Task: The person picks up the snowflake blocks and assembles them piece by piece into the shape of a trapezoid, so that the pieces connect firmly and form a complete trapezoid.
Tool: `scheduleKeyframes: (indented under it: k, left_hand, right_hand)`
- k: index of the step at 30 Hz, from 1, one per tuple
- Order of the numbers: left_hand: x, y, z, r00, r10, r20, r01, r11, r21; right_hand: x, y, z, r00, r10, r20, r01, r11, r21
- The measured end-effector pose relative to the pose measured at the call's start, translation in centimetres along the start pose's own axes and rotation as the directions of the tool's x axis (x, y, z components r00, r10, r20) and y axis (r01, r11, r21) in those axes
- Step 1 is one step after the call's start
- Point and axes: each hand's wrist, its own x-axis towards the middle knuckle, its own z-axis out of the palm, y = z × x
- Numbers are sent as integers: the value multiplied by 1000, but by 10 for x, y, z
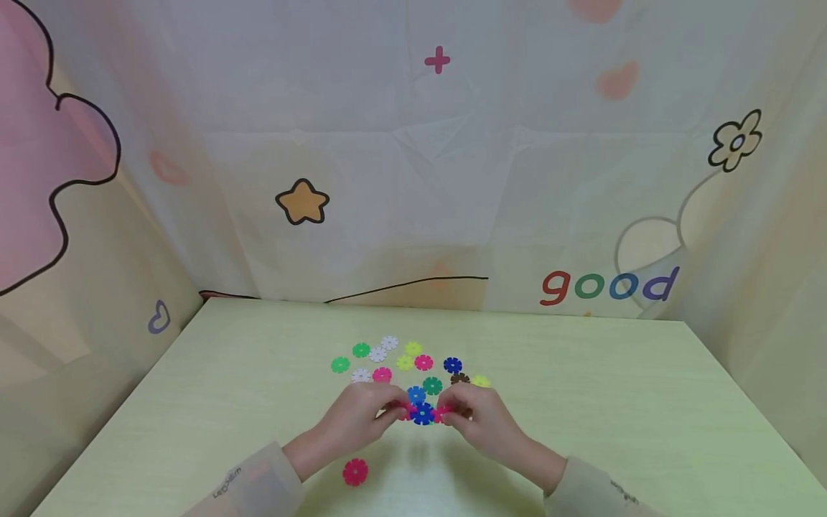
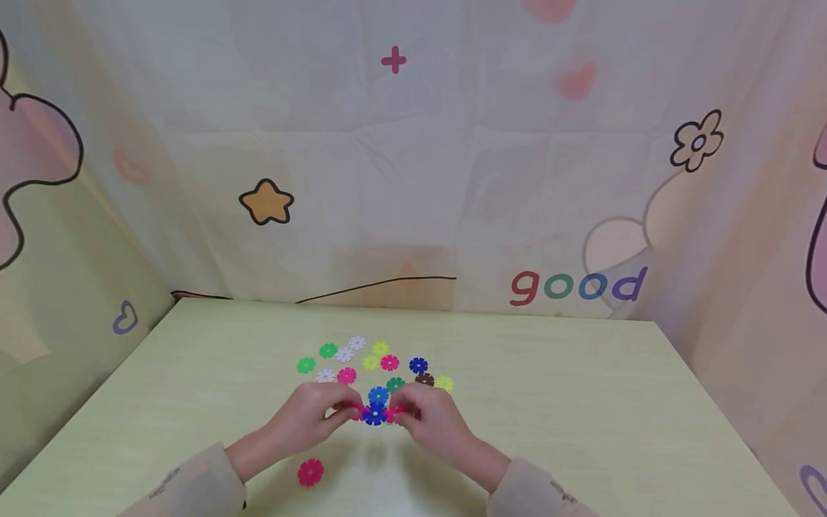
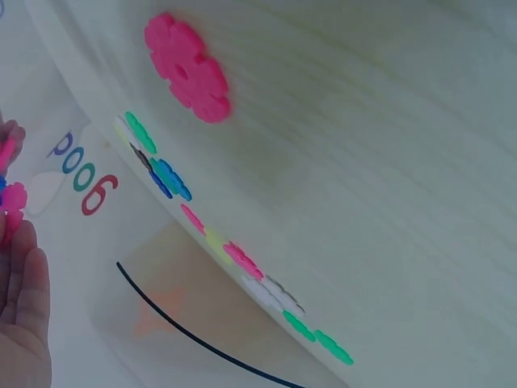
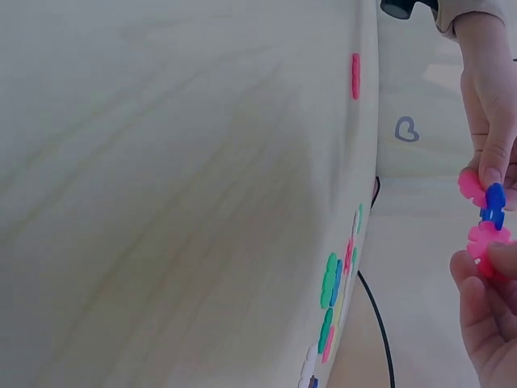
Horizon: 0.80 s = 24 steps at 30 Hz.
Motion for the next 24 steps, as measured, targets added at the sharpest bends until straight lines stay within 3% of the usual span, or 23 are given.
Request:
scheduleKeyframes:
  k: [7,14,17,24]
  left_hand:
    - [-3,4,3,998,64,-25,-63,996,64]
    - [-5,8,5,987,147,-58,-139,983,123]
    - [-5,10,5,982,173,-76,-162,977,138]
    - [-3,11,4,990,131,-59,-123,984,128]
  right_hand:
    - [-3,0,4,998,-22,-61,22,1000,-1]
    - [-7,0,7,987,-122,-105,119,992,-38]
    - [-9,0,8,984,-126,-129,122,992,-39]
    - [-8,-2,8,989,-73,-128,68,997,-45]
